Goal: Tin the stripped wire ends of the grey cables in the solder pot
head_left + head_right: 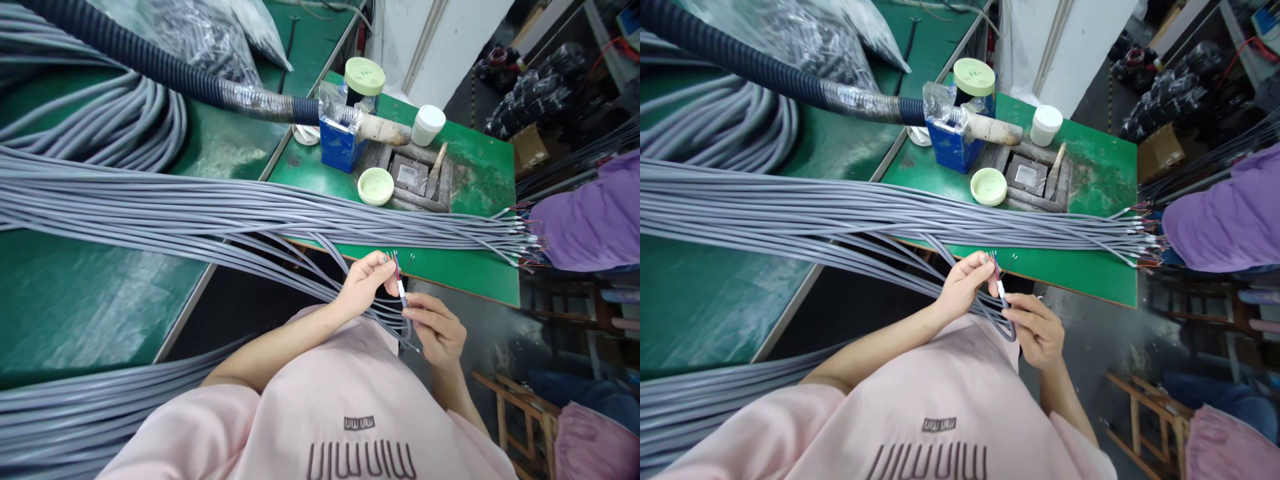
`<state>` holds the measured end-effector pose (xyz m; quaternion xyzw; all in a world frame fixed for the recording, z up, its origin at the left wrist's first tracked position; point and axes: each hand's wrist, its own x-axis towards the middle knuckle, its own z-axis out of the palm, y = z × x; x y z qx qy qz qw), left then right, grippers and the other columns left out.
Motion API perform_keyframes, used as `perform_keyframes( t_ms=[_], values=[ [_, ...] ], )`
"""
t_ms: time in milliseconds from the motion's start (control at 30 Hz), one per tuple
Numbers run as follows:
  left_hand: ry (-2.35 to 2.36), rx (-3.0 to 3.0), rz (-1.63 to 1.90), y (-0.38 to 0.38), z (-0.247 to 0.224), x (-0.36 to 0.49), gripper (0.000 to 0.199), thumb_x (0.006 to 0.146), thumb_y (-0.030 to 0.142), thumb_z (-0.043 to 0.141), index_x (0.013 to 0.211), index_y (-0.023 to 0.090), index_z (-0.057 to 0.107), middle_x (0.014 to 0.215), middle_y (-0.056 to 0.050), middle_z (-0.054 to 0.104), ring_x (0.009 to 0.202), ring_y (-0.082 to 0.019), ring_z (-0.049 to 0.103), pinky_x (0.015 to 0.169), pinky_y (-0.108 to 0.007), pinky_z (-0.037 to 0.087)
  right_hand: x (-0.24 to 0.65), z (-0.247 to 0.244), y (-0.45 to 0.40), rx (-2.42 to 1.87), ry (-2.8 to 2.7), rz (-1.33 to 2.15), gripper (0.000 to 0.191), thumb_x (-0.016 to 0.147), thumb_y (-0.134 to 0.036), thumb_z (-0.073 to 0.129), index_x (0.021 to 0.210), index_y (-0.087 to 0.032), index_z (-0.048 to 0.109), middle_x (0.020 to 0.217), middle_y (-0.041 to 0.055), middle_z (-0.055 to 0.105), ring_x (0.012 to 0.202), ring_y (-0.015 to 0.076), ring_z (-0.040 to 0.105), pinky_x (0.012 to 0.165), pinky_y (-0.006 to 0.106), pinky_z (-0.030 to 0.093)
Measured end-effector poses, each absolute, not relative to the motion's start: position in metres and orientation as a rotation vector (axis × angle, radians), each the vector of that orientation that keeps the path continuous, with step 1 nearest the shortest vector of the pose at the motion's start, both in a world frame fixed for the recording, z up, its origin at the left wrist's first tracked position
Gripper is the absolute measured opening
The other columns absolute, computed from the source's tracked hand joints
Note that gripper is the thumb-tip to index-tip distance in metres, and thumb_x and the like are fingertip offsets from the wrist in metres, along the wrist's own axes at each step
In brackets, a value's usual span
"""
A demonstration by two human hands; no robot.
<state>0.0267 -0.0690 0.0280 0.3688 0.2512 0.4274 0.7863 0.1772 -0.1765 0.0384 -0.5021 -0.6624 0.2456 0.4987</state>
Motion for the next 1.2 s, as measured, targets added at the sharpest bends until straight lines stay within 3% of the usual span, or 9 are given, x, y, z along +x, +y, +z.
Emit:
perform_keyframes(
  t_ms=[267,400,600,733,867,1067,1133,1200],
  values=[
    [0.545,0.79,0.921,-0.07,0.027,0.027,0.028,0.088,0.041,0.062,0.075,0.017,0.057,0.054,0.001,0.065,0.051,-0.01,0.057,0.066,-0.025,0.046,0.178,0.038,-0.177,-1.233,-1.599,0.583,0.048,0.081,0.003,0.055,0.111,-0.031,0.072,0.116,0.0038,0.07,0.095,0.0166,0.067,0.081,0.031,0.055],
    [0.526,0.769,0.919,-0.07,0.025,0.028,0.027,0.088,0.04,0.062,0.076,0.016,0.058,0.056,0.001,0.065,0.053,-0.011,0.058,0.062,-0.024,0.046,0.176,0.036,-0.176,-1.32,-1.493,0.57,0.041,0.083,-0.007,0.059,0.116,-0.03,0.068,0.111,0.0045,0.071,0.097,0.0201,0.067,0.083,0.036,0.054],
    [0.513,0.768,0.856,-0.07,0.021,0.028,0.03,0.085,0.043,0.065,0.078,0.015,0.059,0.061,0.0,0.066,0.054,-0.01,0.057,0.061,-0.024,0.047,0.172,0.029,-0.174,-1.667,-1.444,0.597,0.025,0.083,-0.022,0.067,0.107,-0.029,0.071,0.077,-0.0023,0.074,0.064,0.0138,0.067,0.068,0.027,0.055],
    [0.489,0.838,0.769,-0.071,0.015,0.025,0.026,0.076,0.038,0.076,0.083,0.015,0.066,0.076,-0.002,0.067,0.062,-0.01,0.058,0.062,-0.024,0.047,0.171,0.027,-0.176,-1.683,-1.436,0.63,0.022,0.087,-0.025,0.062,0.107,-0.028,0.071,0.072,-0.0028,0.073,0.056,0.0122,0.067,0.061,0.024,0.055],
    [0.515,1.117,0.915,-0.079,0.015,0.029,0.014,0.078,0.032,0.074,0.079,0.018,0.073,0.084,-0.005,0.066,0.076,-0.014,0.061,0.072,-0.027,0.048,0.172,0.029,-0.181,-1.697,-1.447,0.694,0.019,0.087,-0.027,0.06,0.104,-0.025,0.07,0.072,-0.0018,0.074,0.057,0.0129,0.068,0.06,0.023,0.055],
    [0.388,1.736,0.844,-0.071,0.019,0.037,0.022,0.087,0.034,0.064,0.103,0.021,0.072,0.088,-0.008,0.07,0.081,-0.018,0.062,0.078,-0.033,0.046,0.201,0.015,-0.222,-1.906,-1.267,0.807,0.02,0.091,-0.034,0.054,0.1,-0.021,0.065,0.072,0.0003,0.073,0.065,0.016,0.07,0.065,0.026,0.055],
    [0.462,2.005,0.842,-0.054,0.019,0.033,0.025,0.087,0.035,0.063,0.108,0.023,0.07,0.095,-0.009,0.071,0.087,-0.02,0.061,0.083,-0.037,0.042,0.224,0.001,-0.247,-2.124,-1.096,0.781,0.024,0.091,-0.039,0.052,0.093,-0.02,0.066,0.073,0.0026,0.074,0.067,0.0187,0.071,0.064,0.028,0.055],
    [0.654,2.226,0.883,-0.033,0.02,0.025,0.024,0.089,0.033,0.06,0.109,0.023,0.07,0.099,-0.009,0.071,0.093,-0.023,0.059,0.085,-0.04,0.038,0.245,-0.012,-0.271,-2.306,-1.077,0.864,0.031,0.089,-0.044,0.054,0.074,-0.02,0.066,0.062,0.0031,0.072,0.057,0.0204,0.069,0.054,0.028,0.052]
  ],
)
